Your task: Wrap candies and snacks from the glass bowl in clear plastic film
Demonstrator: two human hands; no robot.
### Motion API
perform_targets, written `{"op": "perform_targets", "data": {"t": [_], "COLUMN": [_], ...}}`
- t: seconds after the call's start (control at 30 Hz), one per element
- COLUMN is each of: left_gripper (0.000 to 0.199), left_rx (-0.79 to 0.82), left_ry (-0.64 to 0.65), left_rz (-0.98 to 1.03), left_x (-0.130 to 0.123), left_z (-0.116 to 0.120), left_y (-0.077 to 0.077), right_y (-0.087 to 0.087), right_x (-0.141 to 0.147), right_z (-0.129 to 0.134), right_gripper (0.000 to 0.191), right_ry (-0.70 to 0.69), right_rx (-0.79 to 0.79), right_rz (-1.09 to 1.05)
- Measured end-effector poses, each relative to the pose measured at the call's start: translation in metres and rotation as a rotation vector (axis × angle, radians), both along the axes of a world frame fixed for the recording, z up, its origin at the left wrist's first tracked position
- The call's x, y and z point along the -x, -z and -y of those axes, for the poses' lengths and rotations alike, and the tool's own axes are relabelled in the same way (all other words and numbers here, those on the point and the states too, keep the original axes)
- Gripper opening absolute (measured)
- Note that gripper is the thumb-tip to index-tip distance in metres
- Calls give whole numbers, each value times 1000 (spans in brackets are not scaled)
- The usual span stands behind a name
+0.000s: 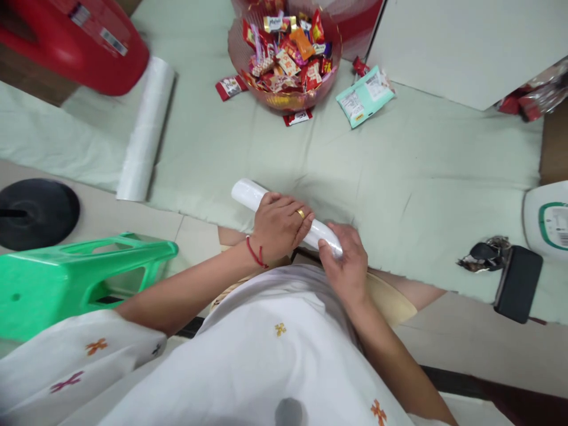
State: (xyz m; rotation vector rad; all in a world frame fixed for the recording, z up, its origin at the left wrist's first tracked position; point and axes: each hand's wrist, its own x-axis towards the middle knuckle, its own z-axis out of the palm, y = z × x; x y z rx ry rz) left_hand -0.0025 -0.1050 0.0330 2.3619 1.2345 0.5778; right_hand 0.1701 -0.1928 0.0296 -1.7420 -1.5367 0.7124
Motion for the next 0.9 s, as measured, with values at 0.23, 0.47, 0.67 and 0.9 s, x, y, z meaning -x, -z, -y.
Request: {"op": "perform_targets", "data": {"t": [0.23,0.47,0.67,0.9], "left_gripper": [47,43,40,44], "left_rx": [-8,-29,-72,-285], "left_ry": [-41,-18,45,19], "left_rz": [-1,0,-55,-110], "left_x": [-8,-7,-3,-3], "left_z": [-5,-2,-1,-2], "left_y": [3,8,10,10], "right_y": [-4,-31,-19,-26], "right_x": [8,-13,-31,-36], "right_z": [-5,-9,-43,-65], "right_gripper": [38,47,52,36], "right_ry": [38,-230,-455,-613], "right_rx": [-38,125,363,539], "right_rz": [273,486,230,-25]}}
